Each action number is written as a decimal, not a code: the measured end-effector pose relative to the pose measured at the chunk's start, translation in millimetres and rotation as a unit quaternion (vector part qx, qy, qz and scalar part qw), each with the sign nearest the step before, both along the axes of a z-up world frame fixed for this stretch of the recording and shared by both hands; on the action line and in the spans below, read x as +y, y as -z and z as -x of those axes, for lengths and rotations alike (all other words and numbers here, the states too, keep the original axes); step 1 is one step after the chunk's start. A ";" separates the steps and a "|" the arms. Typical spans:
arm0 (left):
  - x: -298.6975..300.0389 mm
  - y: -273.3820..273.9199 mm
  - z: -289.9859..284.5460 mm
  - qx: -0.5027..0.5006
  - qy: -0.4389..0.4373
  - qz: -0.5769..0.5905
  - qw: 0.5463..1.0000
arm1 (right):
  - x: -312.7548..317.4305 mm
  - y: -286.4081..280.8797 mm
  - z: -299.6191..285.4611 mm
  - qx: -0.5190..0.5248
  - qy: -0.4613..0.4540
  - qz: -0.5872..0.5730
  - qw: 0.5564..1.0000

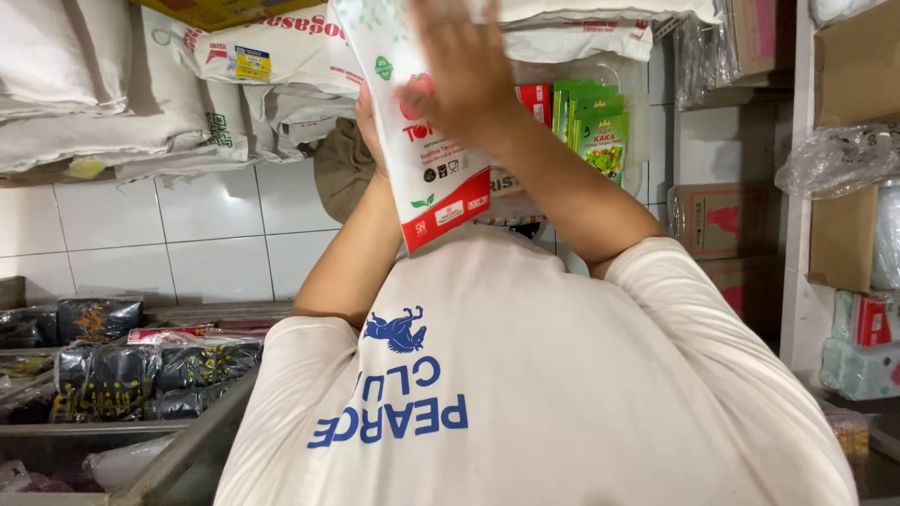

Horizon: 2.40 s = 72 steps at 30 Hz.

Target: The person sorts plastic bags by hand, picking up a bag, turning it over, and placing it on a stack before retrieving more bags and small green packets from a plastic bin.

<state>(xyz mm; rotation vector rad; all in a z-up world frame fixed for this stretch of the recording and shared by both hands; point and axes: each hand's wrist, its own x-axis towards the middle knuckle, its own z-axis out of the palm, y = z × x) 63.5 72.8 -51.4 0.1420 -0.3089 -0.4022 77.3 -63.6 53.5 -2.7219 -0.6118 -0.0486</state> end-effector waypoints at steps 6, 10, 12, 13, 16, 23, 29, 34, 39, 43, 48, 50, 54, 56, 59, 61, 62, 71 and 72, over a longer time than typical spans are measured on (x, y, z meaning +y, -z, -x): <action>11.2 -22.7 0.6 0.062 -0.072 -0.063 0.993 | 11.7 24.5 32.1 -0.111 -0.161 -0.057 0.979; 20.5 -29.6 -12.3 0.045 -0.102 -0.078 0.991 | 5.4 43.7 14.1 -0.035 -0.012 -0.054 0.998; 24.1 -25.6 -16.6 0.017 -0.117 -0.085 0.989 | -3.9 52.4 15.3 -0.048 -0.004 -0.104 0.993; 26.4 -22.4 -17.8 -0.005 -0.123 -0.087 0.989 | -6.5 56.7 15.3 -0.054 0.000 -0.130 0.990; 18.7 -14.3 -24.3 -0.006 -0.161 -0.155 0.975 | 4.2 75.3 33.4 0.036 -0.120 -0.343 0.931; -28.1 -76.2 29.7 -0.290 -0.368 -0.691 0.550 | 4.7 67.6 13.2 0.259 -0.238 -0.750 0.561; -42.4 -110.1 65.9 -0.507 -0.388 -0.678 0.363 | -36.5 28.1 -4.1 0.269 -0.363 -0.787 0.420; -45.6 -103.4 51.3 -0.599 -0.439 -0.651 0.160 | -47.6 19.5 -17.7 0.256 -0.427 -0.764 0.411; -8.7 -129.0 22.8 -0.457 -0.214 -0.838 0.207 | -51.9 11.7 -3.4 0.258 -0.360 -0.795 0.415; -21.9 -123.0 34.2 -0.540 -0.304 -0.741 0.258 | -36.6 13.9 13.9 0.281 -0.296 -0.810 0.421; -6.5 -115.6 23.0 -0.527 -0.316 -0.753 0.235 | -27.5 15.6 19.3 0.287 -0.254 -0.816 0.432; 9.2 -124.2 13.8 -0.439 -0.329 -0.803 0.232 | -26.3 16.1 20.9 0.288 -0.244 -0.815 0.439; 7.2 -146.2 21.9 -0.495 -0.281 -0.771 0.285 | -12.4 17.2 19.0 0.301 -0.239 -0.810 0.443; 0.8 -155.1 25.4 -0.548 -0.257 -0.737 0.303 | -9.2 18.3 19.4 0.307 -0.237 -0.807 0.446; 13.7 -160.4 9.2 -0.417 -0.162 -0.848 0.284 | -6.3 19.5 17.4 0.308 -0.232 -0.804 0.453; 31.1 -156.1 1.1 -0.401 -0.302 -0.829 0.247 | -7.6 20.2 19.7 0.311 -0.228 -0.800 0.460; 38.5 -153.9 -1.3 -0.391 -0.369 -0.813 0.223 | -5.1 20.3 18.3 0.313 -0.229 -0.798 0.460; 45.1 -107.8 -17.8 -0.286 -0.304 -0.889 0.186 | -13.2 30.0 14.0 0.293 -0.205 -0.786 0.505; 45.5 -99.3 -16.7 -0.296 -0.318 -0.843 0.316 | -15.9 31.5 16.1 0.280 -0.191 -0.782 0.523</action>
